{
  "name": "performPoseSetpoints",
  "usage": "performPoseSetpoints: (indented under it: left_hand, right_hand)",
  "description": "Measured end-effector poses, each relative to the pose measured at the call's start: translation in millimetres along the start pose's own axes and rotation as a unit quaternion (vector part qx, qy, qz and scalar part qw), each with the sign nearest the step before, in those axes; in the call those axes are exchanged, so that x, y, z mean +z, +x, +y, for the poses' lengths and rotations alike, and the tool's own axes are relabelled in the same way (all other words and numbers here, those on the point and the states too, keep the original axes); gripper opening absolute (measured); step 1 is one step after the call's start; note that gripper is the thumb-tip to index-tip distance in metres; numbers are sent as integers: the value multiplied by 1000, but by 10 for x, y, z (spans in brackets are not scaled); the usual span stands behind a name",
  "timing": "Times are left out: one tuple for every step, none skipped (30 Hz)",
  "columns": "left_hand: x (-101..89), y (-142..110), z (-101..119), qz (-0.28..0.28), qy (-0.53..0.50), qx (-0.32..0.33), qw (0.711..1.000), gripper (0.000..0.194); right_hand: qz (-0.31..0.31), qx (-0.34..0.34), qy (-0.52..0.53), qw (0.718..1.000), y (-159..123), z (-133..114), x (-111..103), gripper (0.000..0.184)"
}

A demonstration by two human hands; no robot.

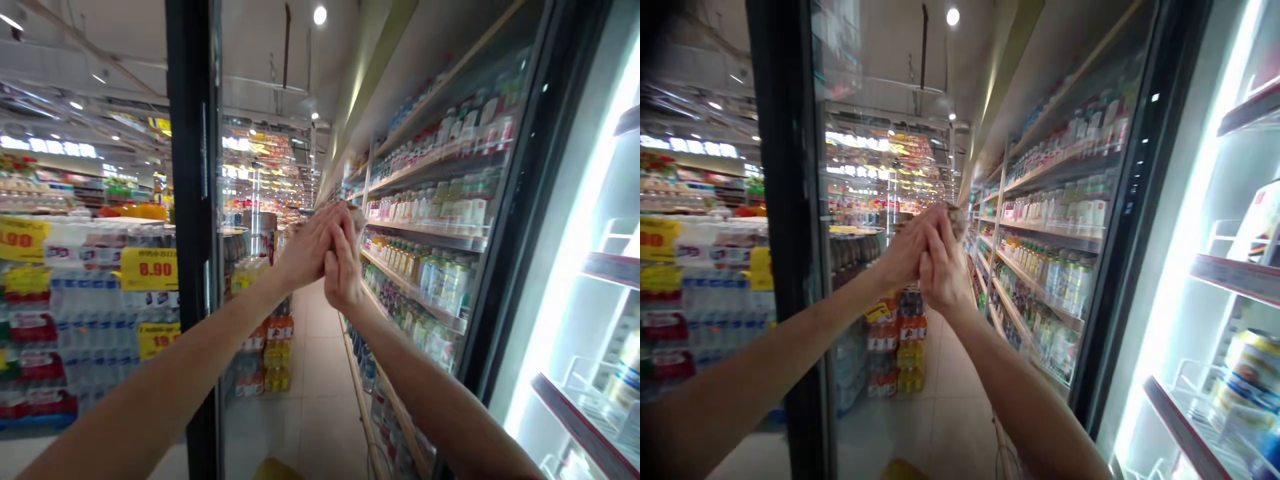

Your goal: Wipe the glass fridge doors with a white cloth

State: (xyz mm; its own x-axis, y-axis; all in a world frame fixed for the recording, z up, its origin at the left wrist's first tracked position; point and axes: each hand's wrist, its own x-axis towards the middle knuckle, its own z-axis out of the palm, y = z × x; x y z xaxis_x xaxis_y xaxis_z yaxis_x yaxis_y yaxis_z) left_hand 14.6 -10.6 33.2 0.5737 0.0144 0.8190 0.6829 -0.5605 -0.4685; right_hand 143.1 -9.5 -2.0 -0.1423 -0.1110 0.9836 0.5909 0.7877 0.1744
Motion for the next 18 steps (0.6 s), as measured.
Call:
performPoseSetpoints:
  left_hand:
    - [-56, -110, -10, 6, -10, -1, 1000, 61]
    - [-129, -240, -33, 11, -20, -2, 1000, 68]
    - [-207, -371, -65, 19, -17, -21, 999, 72]
    - [-279, -490, -98, 43, -7, -62, 997, 69]
    - [-335, -586, -129, 57, 8, -94, 994, 67]
    - [-371, -654, -151, 66, 26, -122, 990, 64]
    - [-386, -693, -164, 67, 46, -141, 987, 62]
    - [-381, -707, -168, 63, 67, -146, 985, 61]
    - [-362, -703, -163, 60, 88, -144, 984, 61]
    - [-335, -687, -153, 59, 108, -141, 982, 60]
    - [-303, -667, -139, 61, 126, -139, 980, 59]
    - [-271, -647, -120, 65, 137, -141, 978, 59]
    - [-241, -631, -98, 69, 140, -145, 977, 58]
    - [-213, -619, -71, 73, 137, -151, 976, 57]
    - [-187, -612, -39, 75, 129, -161, 976, 58]
    - [-165, -609, -5, 78, 120, -174, 974, 58]
    - [-147, -609, 28, 84, 112, -188, 972, 59]
    - [-133, -611, 57, 90, 107, -200, 970, 59]
  right_hand:
    - [-2, 14, -8, 1000, -28, -107, 92, 51]
    - [-10, 22, -29, 999, -41, -186, 166, 50]
    - [-26, 22, -62, 997, -42, -237, 222, 49]
    - [-44, 14, -103, 994, -35, -261, 256, 47]
    - [-61, -1, -144, 988, -26, -255, 266, 45]
    - [-77, -21, -180, 980, -23, -215, 245, 42]
    - [-89, -40, -209, 973, -30, -136, 187, 40]
    - [-95, -54, -231, 967, -52, -14, 86, 39]
    - [-95, -56, -250, 962, -90, 152, -62, 39]
    - [-88, -48, -267, 958, -142, 357, -252, 39]
    - [-68, -14, -287, 955, -203, 591, -470, 40]
    - [-34, 34, -303, 952, -269, 834, -696, 40]
    - [17, 82, -312, 947, -334, 1061, -905, 42]
    - [81, 135, -311, 937, -393, 1243, -1070, 43]
    - [143, 176, -311, 923, -446, 1352, -1170, 46]
    - [174, 197, -311, 913, -493, 1372, -1191, 50]
    - [185, 204, -306, 912, -534, 1297, -1132, 52]
    - [172, 198, -295, 919, -573, 1137, -1002, 54]
